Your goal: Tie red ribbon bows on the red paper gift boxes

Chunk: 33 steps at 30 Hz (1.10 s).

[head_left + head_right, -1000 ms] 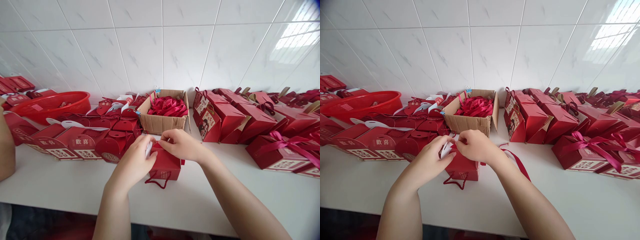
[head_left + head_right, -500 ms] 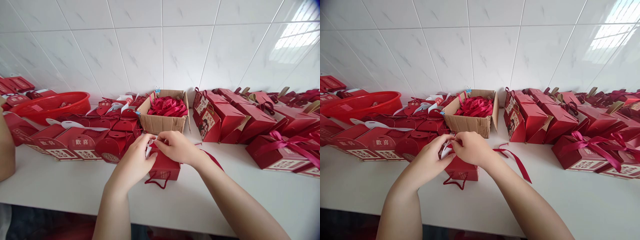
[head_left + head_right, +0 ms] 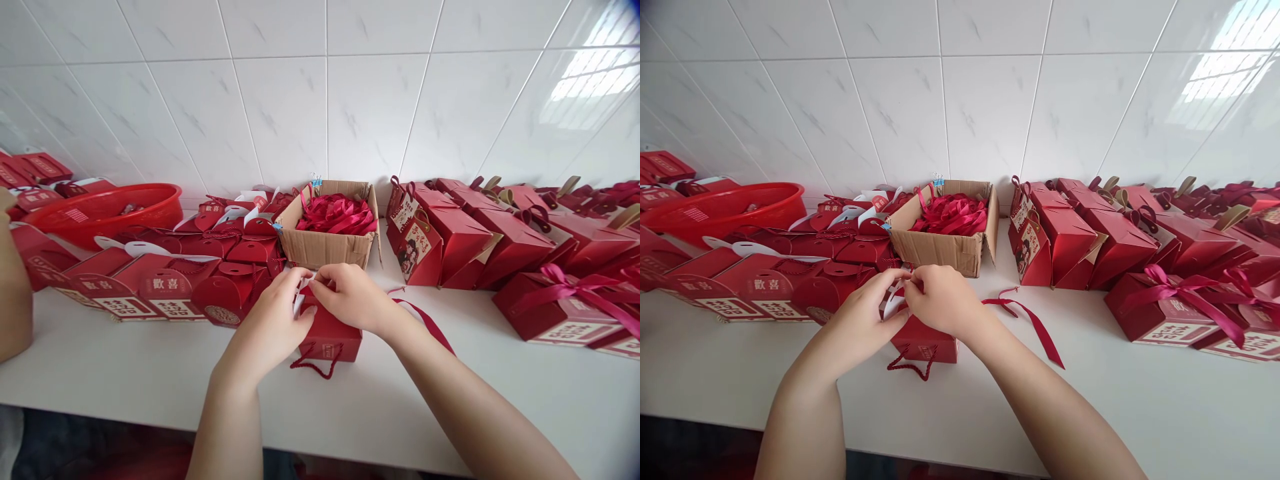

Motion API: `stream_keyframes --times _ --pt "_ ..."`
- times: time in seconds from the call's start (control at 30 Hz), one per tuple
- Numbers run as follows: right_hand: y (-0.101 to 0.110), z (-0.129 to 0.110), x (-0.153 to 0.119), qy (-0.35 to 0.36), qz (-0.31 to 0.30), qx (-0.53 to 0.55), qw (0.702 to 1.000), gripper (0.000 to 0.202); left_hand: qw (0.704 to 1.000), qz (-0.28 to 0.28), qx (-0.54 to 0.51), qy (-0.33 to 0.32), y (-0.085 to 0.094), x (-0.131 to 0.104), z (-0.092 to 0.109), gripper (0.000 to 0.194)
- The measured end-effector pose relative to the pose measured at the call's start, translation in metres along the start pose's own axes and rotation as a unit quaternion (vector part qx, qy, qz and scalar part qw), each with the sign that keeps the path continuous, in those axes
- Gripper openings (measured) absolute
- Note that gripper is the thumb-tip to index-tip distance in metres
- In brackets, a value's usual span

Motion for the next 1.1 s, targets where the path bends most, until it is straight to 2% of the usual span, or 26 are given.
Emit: stream_keyframes --times 0.13,0.2,0.27,0.4,0.5,0.6,0.93,1.1 --pt "-0.001 -0.001 0.0 0.006 -0.003 0.001 1.0 0.026 0.998 -0.017 -0.057 0.014 0.001 -0.004 -0.008 0.051" --pt "-0.002 -0.002 0.0 0.008 -0.003 -0.001 1.0 0.026 0.992 -0.048 -0.119 0.024 0.002 -0.007 -0.015 0.068" --pt "-0.002 -0.001 0.0 0.006 -0.003 -0.005 1.0 0.027 0.98 -0.08 -0.177 0.035 0.004 -0.01 -0.021 0.074" --pt "-0.003 0.0 0.001 -0.001 -0.003 -0.011 1.0 0.026 0.961 -0.08 -0.256 0.067 0.01 -0.009 -0.028 0.047" --pt "-0.003 0.0 0.001 -0.004 -0.001 -0.013 1.0 0.025 0.954 -0.049 -0.279 0.098 0.009 -0.005 -0.033 0.045" --pt "-0.003 0.0 0.001 -0.009 -0.005 -0.01 1.0 0.025 0.96 -0.031 -0.252 0.12 0.007 -0.002 -0.038 0.039" --pt "-0.004 0.0 0.001 0.012 -0.013 -0.017 1.0 0.026 0.975 -0.029 -0.211 0.058 0.009 0.001 -0.028 0.029" --pt "0.0 0.0 -0.001 0.024 -0.056 -0.037 0.997 0.034 0.961 0.028 -0.259 0.087 0.011 -0.001 -0.033 0.031"
Point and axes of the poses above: each hand's wrist, its own x-axis towards the middle knuckle, its own y-axis out of the back of the hand, z = x × y, the point moved 4 cm from there along x, towards the middle knuckle, and after that the axes turned 9 degrees about -z, right-handed, at the moved point
